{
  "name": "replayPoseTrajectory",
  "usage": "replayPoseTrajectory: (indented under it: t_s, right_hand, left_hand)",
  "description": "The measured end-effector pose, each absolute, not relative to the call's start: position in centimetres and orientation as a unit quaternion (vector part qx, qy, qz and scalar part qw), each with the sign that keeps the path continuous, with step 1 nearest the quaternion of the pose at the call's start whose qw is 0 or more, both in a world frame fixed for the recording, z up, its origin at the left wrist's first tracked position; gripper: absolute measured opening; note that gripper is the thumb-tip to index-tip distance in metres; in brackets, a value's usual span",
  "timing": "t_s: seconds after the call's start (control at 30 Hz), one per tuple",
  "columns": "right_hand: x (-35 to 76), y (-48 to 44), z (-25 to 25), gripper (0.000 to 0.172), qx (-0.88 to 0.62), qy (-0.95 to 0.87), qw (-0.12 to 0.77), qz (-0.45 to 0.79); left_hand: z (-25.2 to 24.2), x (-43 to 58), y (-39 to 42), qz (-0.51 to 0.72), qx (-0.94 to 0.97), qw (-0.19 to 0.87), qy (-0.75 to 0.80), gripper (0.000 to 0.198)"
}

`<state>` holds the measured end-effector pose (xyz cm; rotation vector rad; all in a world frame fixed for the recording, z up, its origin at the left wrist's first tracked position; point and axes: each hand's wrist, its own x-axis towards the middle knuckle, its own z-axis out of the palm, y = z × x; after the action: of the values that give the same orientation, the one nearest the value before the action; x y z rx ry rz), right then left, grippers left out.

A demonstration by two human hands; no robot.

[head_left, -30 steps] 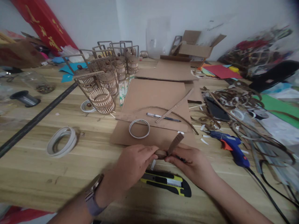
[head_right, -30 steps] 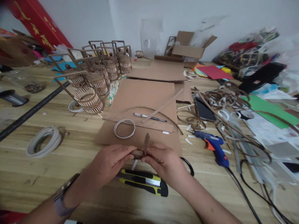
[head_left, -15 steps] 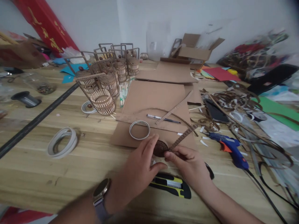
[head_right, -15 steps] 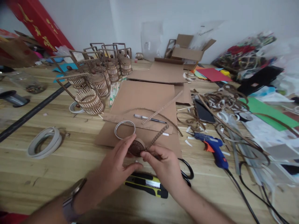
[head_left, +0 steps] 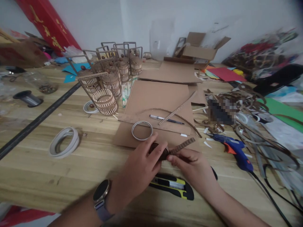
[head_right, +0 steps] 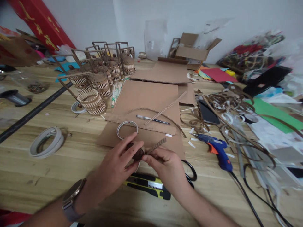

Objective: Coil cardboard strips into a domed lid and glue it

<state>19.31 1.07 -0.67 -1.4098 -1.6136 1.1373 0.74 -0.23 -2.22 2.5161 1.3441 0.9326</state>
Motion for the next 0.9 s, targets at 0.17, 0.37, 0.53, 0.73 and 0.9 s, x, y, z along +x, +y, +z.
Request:
replayPoseTrajectory:
  t_s: [0.17, 0.37, 0.53, 0.73, 0.9]
  right_hand:
    - [19.0, 0.8, -1.1, 0.036, -0.557, -0.597, 0.345, 0.464]
    - [19.0, 0.9, -1.4, 0.039, -0.550, -0.577, 0.356, 0.488]
    - [20.9, 2.5, -1.2, 0.045, -0.548, -0.512, 0.499, 0.434]
    - [22.8, 3.6, -2.3, 0.030, -0.516, -0.534, 0.577, 0.340]
    - [22.4, 3.3, -2.4, 0.043, -0.538, -0.534, 0.553, 0.346]
  left_hand:
    - [-2.1, 0.8, -0.1, 0.298, 0.860, 0.044, 0.412, 0.050]
    - [-2.2, 0.9, 0.0, 0.309, 0.843, 0.061, 0.436, 0.046]
    - [-2.6, 0.6, 0.3, 0.317, 0.823, 0.080, 0.464, 0.056]
    - [-2.6, 0.4, 0.5, 0.335, 0.800, 0.094, 0.489, 0.053]
    - [-2.4, 0.3, 0.6, 0.358, 0.781, 0.107, 0.500, 0.047]
